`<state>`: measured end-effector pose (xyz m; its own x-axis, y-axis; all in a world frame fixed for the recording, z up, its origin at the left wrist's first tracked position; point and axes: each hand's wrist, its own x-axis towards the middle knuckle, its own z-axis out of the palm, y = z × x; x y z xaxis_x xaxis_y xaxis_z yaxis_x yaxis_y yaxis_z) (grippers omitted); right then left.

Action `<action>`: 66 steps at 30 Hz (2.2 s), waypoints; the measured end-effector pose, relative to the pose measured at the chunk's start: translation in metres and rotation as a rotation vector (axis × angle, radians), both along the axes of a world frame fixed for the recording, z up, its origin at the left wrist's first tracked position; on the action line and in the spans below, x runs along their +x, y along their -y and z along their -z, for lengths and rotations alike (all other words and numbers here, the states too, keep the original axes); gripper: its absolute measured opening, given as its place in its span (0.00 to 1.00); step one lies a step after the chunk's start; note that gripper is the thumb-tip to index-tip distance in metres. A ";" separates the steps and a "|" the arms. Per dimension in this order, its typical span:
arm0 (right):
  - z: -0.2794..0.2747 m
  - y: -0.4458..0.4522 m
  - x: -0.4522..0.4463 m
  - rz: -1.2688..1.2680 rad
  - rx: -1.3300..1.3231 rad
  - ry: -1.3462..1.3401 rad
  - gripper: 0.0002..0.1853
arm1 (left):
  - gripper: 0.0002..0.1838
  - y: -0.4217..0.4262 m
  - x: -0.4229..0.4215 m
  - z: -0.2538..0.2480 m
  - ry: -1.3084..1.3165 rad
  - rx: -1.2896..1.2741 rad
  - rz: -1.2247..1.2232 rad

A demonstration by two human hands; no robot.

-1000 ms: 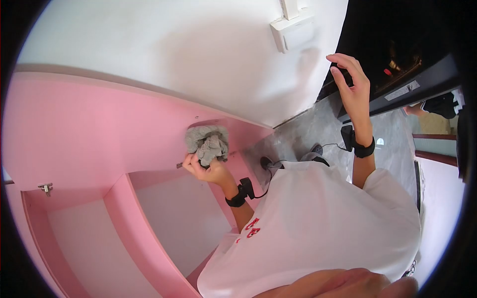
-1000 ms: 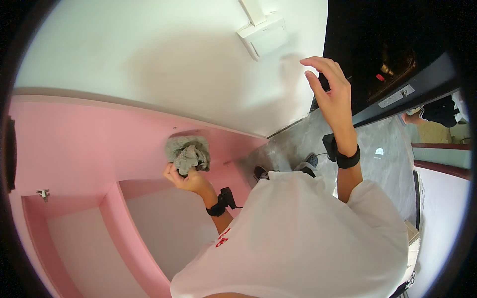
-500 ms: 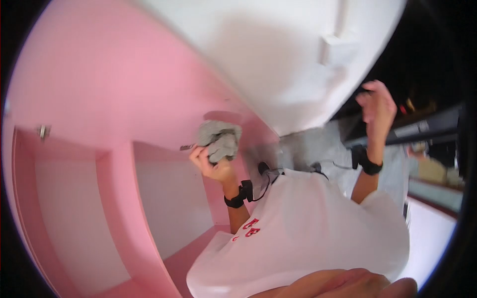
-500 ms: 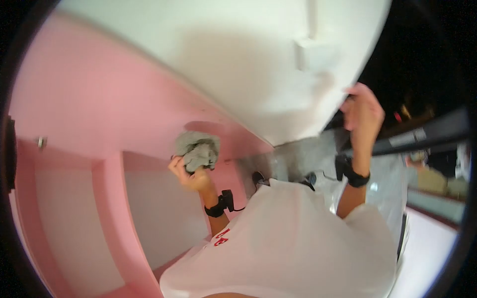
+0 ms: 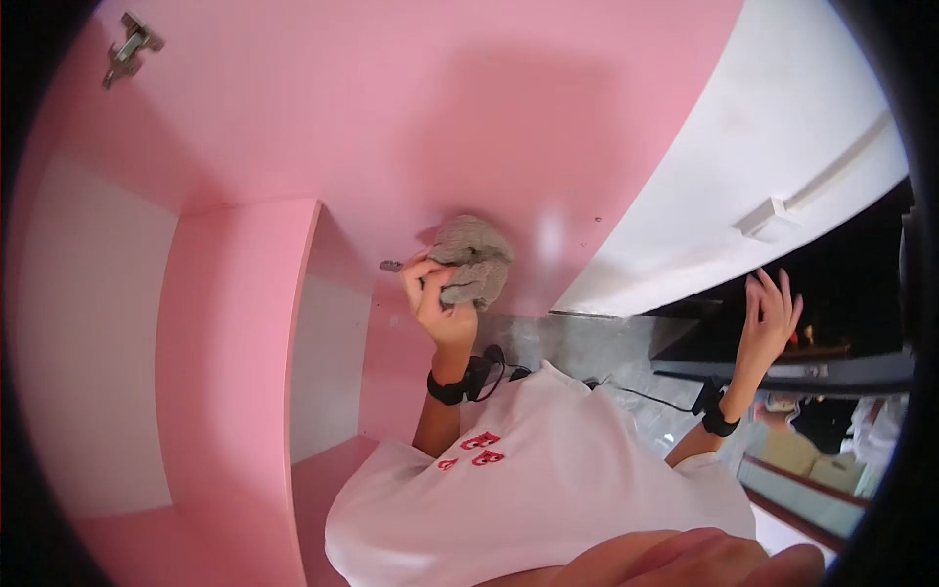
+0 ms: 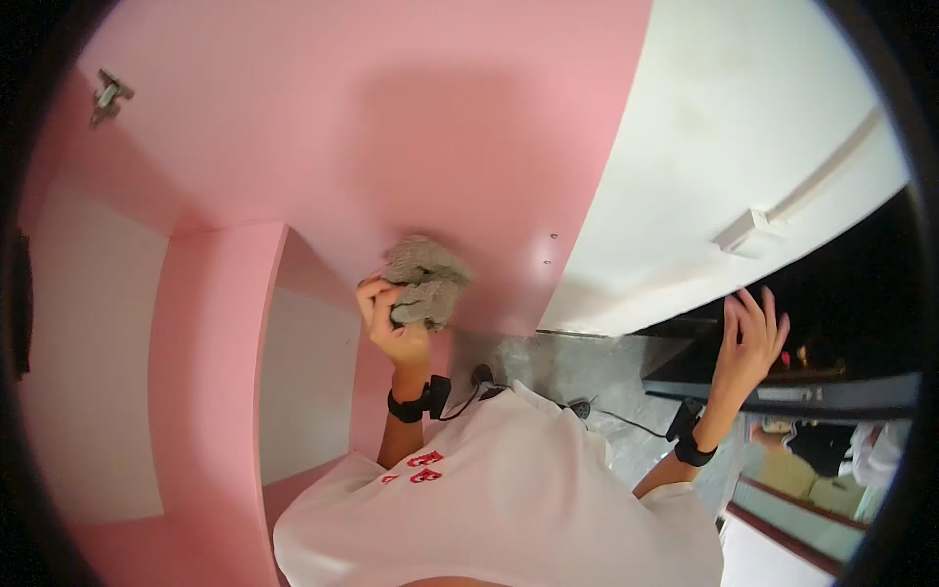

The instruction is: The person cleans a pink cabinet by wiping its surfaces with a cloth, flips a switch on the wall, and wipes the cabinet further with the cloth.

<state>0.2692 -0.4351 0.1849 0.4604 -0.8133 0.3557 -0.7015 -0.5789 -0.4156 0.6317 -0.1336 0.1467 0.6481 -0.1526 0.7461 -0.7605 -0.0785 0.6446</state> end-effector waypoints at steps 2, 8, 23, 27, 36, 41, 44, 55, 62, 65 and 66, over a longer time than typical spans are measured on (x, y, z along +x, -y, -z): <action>-0.001 0.000 -0.001 -0.007 0.468 0.563 0.16 | 0.09 0.003 0.000 -0.003 -0.005 -0.022 0.015; -0.095 -0.046 0.088 -0.140 -0.415 0.067 0.25 | 0.10 0.000 -0.012 -0.002 -0.046 -0.012 0.066; -0.121 -0.068 0.090 -0.437 -0.476 0.087 0.23 | 0.11 0.006 -0.015 -0.010 -0.045 -0.047 0.088; -0.086 -0.033 0.078 -1.062 0.819 1.080 0.27 | 0.07 0.013 -0.024 -0.031 -0.052 -0.095 0.148; -0.012 -0.024 -0.005 -0.612 1.039 1.348 0.33 | 0.06 -0.018 -0.001 -0.069 0.138 -0.084 0.220; -0.060 -0.049 0.078 -0.347 0.328 0.746 0.36 | 0.11 -0.036 0.008 -0.084 0.110 -0.041 0.166; -0.082 -0.074 0.131 -0.521 0.662 1.196 0.35 | 0.13 -0.034 0.034 -0.111 0.225 -0.060 0.123; -0.159 -0.200 0.392 -0.899 -0.442 0.774 0.33 | 0.21 0.029 0.128 -0.201 0.432 -0.136 -0.009; -0.138 -0.251 0.483 -0.916 -0.635 0.696 0.29 | 0.16 -0.016 0.187 -0.170 0.319 -0.274 -0.019; -0.146 -0.274 0.510 -0.966 -0.653 0.663 0.27 | 0.20 -0.039 0.212 -0.163 0.268 -0.234 -0.115; -0.148 -0.282 0.517 -0.995 -0.635 0.668 0.27 | 0.19 -0.046 0.217 -0.163 0.205 -0.282 -0.103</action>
